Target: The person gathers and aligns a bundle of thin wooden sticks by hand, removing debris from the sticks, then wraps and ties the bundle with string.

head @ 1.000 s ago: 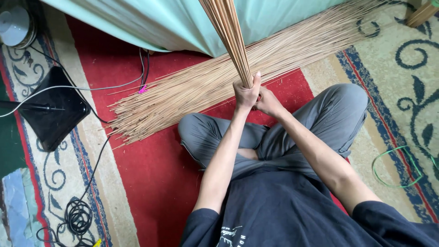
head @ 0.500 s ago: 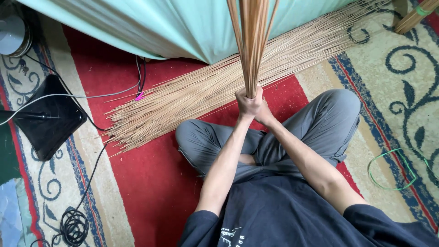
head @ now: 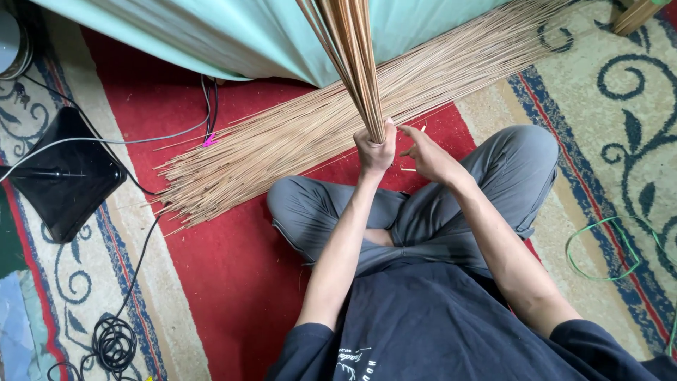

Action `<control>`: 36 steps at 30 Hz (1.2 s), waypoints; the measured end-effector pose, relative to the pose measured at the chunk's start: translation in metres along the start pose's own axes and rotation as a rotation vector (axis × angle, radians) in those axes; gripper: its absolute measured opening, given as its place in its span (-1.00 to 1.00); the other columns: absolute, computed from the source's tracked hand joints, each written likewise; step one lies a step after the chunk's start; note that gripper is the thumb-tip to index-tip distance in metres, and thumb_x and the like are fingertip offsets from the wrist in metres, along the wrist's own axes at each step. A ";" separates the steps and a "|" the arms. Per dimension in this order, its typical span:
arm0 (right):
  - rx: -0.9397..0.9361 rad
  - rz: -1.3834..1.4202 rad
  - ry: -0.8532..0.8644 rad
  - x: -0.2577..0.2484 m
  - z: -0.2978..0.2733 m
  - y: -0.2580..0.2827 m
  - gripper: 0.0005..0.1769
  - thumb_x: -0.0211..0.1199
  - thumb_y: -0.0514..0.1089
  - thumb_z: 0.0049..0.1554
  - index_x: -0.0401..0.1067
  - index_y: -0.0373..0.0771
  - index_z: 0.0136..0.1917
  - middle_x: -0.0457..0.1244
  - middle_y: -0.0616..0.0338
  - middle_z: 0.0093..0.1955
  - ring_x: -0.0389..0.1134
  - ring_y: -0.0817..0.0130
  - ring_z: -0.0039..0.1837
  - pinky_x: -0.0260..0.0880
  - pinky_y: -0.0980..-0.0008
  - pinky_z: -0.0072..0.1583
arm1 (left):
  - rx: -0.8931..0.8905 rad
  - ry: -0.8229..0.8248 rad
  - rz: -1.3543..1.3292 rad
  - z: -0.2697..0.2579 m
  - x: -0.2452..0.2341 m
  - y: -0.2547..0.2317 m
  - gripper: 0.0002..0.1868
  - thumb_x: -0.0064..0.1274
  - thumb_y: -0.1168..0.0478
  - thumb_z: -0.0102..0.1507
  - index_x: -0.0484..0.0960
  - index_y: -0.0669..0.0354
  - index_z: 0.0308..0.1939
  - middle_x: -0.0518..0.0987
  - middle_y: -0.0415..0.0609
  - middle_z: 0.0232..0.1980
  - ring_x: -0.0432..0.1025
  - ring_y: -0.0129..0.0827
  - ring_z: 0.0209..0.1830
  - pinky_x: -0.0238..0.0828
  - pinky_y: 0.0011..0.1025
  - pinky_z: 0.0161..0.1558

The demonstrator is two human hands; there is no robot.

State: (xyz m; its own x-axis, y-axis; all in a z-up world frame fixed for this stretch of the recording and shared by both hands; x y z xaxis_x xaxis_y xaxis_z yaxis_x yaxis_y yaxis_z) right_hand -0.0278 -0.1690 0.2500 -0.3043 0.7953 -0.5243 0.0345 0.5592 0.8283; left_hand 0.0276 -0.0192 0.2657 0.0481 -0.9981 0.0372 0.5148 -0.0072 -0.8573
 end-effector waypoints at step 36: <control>0.047 0.389 -0.691 0.079 0.051 -0.039 -0.81 0.47 -0.23 0.10 0.70 0.07 -0.05 0.37 0.29 -0.18 0.11 0.67 -0.34 0.08 0.55 -0.35 | 0.011 -0.046 0.002 -0.003 0.000 0.012 -0.66 0.01 0.42 0.22 0.45 0.12 -0.67 0.51 -0.05 -0.71 0.45 -0.32 -0.72 0.33 -0.39 -0.58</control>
State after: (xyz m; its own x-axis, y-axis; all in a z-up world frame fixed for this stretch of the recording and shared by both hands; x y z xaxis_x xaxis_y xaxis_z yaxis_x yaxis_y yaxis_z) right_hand -0.0051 -0.1163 0.1661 0.3972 0.8920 -0.2156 0.0618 0.2084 0.9761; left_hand 0.0314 -0.0192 0.2539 0.0890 -0.9943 0.0592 0.5244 -0.0038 -0.8515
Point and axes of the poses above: each hand's wrist, its own z-axis towards the middle knuckle, its own x-axis out of the palm, y = z × x, the point moved 1 cm from there along z, towards the middle knuckle
